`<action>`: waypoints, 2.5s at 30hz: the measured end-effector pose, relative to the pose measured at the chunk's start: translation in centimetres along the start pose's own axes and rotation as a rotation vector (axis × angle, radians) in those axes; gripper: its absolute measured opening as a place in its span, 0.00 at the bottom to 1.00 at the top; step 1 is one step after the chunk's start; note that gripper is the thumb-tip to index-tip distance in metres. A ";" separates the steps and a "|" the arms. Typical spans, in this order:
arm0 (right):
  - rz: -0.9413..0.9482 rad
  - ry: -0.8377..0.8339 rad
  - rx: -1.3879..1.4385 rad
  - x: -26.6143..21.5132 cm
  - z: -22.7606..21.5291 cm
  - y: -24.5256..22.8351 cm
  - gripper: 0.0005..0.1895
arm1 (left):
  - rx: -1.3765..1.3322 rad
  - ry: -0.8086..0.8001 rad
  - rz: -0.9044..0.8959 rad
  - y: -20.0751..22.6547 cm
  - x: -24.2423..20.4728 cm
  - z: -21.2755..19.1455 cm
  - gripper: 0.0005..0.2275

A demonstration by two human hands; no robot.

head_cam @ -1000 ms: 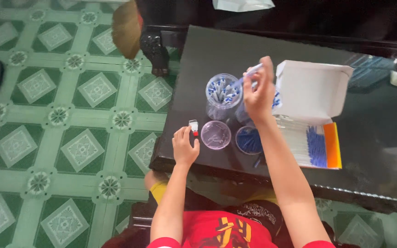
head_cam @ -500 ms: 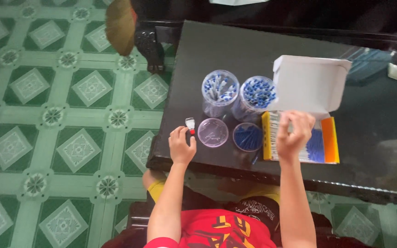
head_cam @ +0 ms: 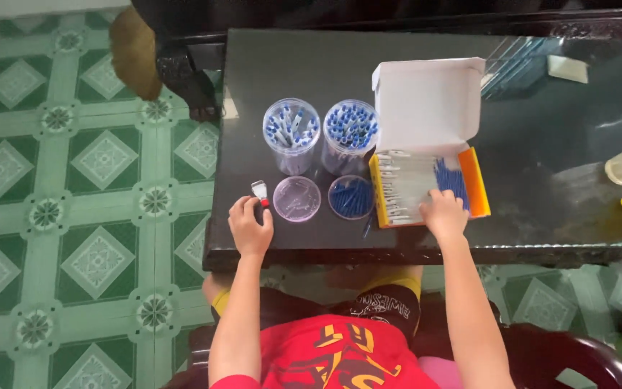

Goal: The person is manually assembling pens by inserting ink refills into pen barrels and organizing the finished products in a box.

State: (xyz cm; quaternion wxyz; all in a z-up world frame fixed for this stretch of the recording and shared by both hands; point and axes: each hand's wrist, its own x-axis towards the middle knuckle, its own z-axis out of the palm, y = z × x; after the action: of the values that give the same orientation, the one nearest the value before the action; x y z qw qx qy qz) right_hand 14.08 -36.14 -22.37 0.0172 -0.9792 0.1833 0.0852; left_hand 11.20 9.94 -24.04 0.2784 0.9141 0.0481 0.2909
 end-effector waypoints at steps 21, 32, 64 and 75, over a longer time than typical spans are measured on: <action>-0.431 -0.020 -0.110 1.0 -1.8 0.6 0.08 | 0.349 -0.340 0.276 5.0 1.2 5.1 0.08; -0.312 0.255 0.424 -2.9 -5.1 5.0 0.11 | 0.227 -0.110 0.391 4.4 -0.1 4.3 0.09; -0.432 -0.247 1.035 -19.9 -1.8 -12.8 0.22 | -1.134 -0.148 -0.542 13.6 -3.9 -2.6 0.09; -0.342 -0.268 1.046 -21.4 -2.1 -14.6 0.21 | -1.308 -0.269 -0.677 14.6 -4.5 -3.5 0.08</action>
State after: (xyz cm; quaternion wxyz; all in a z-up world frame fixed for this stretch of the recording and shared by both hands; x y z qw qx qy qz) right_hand 0.04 -14.99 -16.57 0.5367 -0.8368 0.0362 0.1025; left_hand 4.44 -1.79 -16.10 0.8430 0.5247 0.1095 0.0440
